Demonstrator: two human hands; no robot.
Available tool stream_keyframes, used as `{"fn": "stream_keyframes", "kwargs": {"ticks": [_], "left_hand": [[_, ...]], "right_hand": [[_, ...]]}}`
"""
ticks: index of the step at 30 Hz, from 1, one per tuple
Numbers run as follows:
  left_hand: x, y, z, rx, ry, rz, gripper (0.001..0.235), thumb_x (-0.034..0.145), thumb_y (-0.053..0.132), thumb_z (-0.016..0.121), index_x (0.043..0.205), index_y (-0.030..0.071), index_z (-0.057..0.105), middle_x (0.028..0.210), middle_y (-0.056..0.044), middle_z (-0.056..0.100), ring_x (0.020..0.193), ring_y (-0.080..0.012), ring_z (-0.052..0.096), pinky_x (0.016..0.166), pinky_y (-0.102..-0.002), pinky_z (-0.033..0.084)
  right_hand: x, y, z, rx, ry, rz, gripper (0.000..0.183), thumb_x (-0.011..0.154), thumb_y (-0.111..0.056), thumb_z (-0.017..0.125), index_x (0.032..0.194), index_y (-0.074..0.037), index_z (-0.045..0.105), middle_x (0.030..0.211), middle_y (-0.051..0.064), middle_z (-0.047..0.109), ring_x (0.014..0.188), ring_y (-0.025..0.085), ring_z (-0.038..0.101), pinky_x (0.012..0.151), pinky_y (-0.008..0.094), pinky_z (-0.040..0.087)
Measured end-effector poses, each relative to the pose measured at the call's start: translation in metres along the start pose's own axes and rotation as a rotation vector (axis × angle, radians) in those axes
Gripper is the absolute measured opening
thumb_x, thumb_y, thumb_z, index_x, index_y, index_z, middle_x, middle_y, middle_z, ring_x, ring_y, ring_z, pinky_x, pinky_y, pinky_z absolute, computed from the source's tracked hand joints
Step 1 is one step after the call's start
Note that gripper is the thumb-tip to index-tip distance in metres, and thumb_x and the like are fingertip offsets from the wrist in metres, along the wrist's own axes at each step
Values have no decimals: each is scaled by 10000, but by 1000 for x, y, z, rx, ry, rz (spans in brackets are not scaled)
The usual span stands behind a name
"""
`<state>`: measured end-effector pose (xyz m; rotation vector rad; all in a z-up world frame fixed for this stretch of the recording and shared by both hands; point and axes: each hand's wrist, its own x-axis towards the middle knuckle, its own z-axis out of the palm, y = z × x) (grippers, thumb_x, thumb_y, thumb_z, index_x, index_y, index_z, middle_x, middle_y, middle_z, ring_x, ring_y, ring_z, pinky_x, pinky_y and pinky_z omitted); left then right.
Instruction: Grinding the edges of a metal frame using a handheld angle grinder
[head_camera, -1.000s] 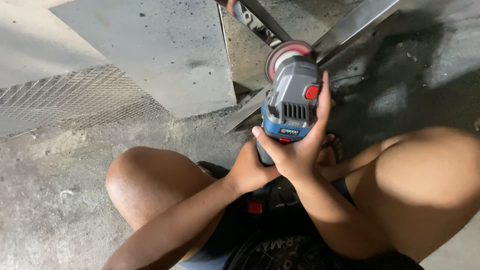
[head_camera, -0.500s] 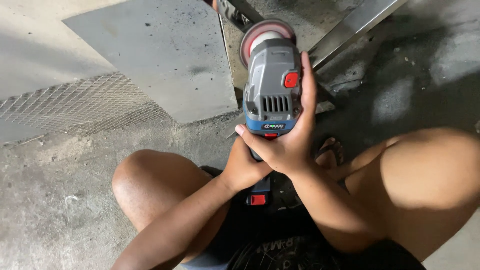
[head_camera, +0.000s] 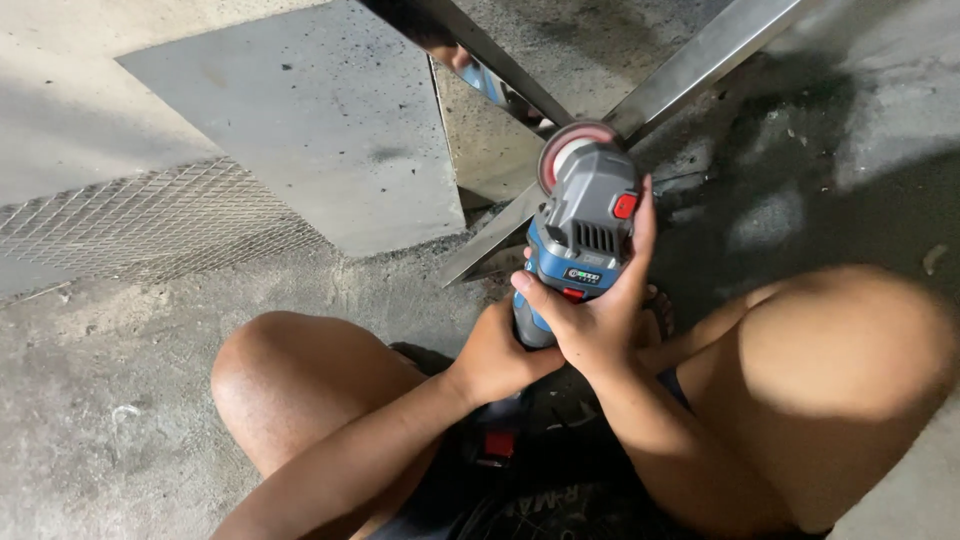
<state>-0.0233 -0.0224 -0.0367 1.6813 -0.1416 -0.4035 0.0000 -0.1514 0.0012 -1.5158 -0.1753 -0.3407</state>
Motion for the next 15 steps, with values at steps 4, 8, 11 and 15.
{"fn": "stream_keyframes", "kwargs": {"ticks": [4, 8, 11, 15], "left_hand": [[-2, -9, 6, 20, -28, -23, 386, 677, 151, 770, 1017, -18, 704, 819, -110, 750, 664, -170, 652, 643, -314, 586], [3, 22, 6, 30, 1, -193, 391, 585, 249, 831, 872, 1, 736, 792, -229, 728, 882, -429, 755, 694, -478, 553], [0, 15, 1, 106, -126, 24, 372, 658, 151, 764, 986, 0, 674, 825, -108, 735, 686, -176, 631, 686, -324, 582], [1, 18, 4, 112, -161, 117, 459, 669, 165, 806, 1077, 8, 665, 870, -104, 764, 711, -166, 667, 699, -322, 590]], "right_hand": [[-10, -16, -26, -40, -104, 45, 1065, 884, -183, 733, 1636, -88, -14, 1634, 286, 326, 1378, 381, 562, 1135, 423, 499], [-22, 2, -97, -126, 125, 27, 930, 947, -371, 634, 1673, -98, 120, 1374, 131, 573, 1126, 198, 676, 958, 332, 604], [-6, -45, -145, -740, 42, -146, 548, 962, 113, 642, 1455, 198, 416, 1309, 364, 589, 1169, 408, 617, 1041, 450, 502], [0, -31, -244, -1443, -88, -112, 343, 1040, -205, 909, 1254, 42, 803, 1104, 180, 769, 861, 317, 685, 752, 387, 532]]}}
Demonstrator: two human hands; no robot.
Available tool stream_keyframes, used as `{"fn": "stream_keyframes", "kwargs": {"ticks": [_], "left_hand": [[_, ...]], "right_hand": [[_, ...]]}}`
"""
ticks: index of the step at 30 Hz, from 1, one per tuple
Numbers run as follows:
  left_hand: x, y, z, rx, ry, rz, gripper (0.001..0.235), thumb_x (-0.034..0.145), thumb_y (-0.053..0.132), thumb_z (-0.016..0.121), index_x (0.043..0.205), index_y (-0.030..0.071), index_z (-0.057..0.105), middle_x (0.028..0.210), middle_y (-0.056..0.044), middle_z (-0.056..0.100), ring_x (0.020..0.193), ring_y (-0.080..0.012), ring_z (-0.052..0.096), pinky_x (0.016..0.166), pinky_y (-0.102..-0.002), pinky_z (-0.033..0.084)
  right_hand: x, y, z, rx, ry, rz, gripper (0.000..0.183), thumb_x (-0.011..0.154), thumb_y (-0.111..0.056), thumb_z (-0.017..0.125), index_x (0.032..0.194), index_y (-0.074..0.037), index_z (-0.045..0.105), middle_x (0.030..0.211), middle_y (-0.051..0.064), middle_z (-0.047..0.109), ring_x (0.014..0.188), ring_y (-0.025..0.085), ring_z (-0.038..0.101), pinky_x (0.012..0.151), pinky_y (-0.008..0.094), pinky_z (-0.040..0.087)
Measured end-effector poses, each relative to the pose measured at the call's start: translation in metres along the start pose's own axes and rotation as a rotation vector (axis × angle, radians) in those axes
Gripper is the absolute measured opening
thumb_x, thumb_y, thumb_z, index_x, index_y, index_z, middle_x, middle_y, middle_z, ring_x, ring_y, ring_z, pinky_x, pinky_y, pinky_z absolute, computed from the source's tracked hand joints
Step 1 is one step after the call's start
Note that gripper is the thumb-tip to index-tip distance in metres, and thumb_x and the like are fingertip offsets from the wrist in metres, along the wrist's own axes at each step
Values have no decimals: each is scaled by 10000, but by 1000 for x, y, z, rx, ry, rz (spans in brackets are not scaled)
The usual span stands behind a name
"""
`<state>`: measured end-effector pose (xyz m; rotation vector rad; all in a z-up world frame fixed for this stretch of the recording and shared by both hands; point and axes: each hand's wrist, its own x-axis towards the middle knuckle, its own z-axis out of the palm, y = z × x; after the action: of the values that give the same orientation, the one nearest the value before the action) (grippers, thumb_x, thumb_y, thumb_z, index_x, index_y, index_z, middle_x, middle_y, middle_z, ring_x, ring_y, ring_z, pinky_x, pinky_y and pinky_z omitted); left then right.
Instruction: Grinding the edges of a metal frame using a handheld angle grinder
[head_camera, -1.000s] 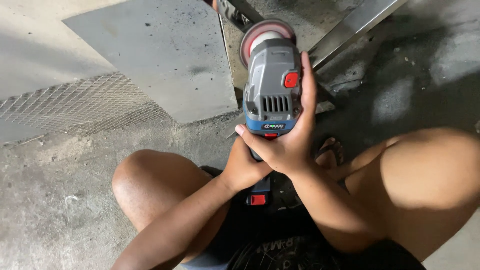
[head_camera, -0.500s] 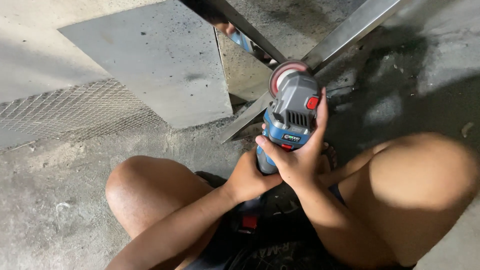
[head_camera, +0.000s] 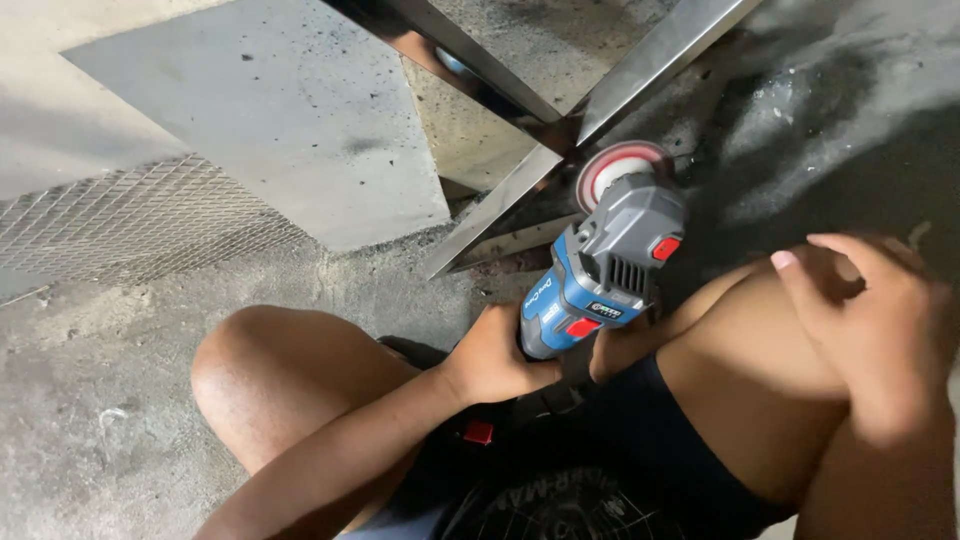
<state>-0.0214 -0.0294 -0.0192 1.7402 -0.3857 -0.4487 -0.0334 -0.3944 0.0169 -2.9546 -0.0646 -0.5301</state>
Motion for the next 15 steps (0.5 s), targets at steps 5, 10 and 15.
{"fn": "stream_keyframes", "kwargs": {"ticks": [5, 10, 15], "left_hand": [[1, -8, 8, 53, -4, -43, 494, 655, 201, 802, 1096, 21, 675, 879, -120, 771, 703, -194, 672, 701, -345, 586], [0, -12, 12, 17, 37, -75, 395, 646, 175, 770, 989, -2, 683, 824, -119, 751, 672, -184, 637, 678, -328, 582], [-1, -16, 11, 1, 34, -52, 473, 649, 177, 773, 1070, -18, 678, 895, -129, 765, 743, -191, 665, 746, -329, 589]], "right_hand": [[24, 46, -7, 284, -440, 333, 278, 963, -151, 814, 1183, 18, 790, 1028, 156, 777, 745, 241, 690, 643, 324, 532], [37, 109, 3, 840, -721, 438, 377, 999, 34, 425, 1284, 157, 639, 1495, 229, 632, 1210, 337, 649, 1002, 447, 508], [-1, 214, 80, 1094, -614, 813, 433, 1121, -349, 371, 1400, -51, 515, 1133, 113, 552, 907, 230, 540, 769, 372, 422]]}}
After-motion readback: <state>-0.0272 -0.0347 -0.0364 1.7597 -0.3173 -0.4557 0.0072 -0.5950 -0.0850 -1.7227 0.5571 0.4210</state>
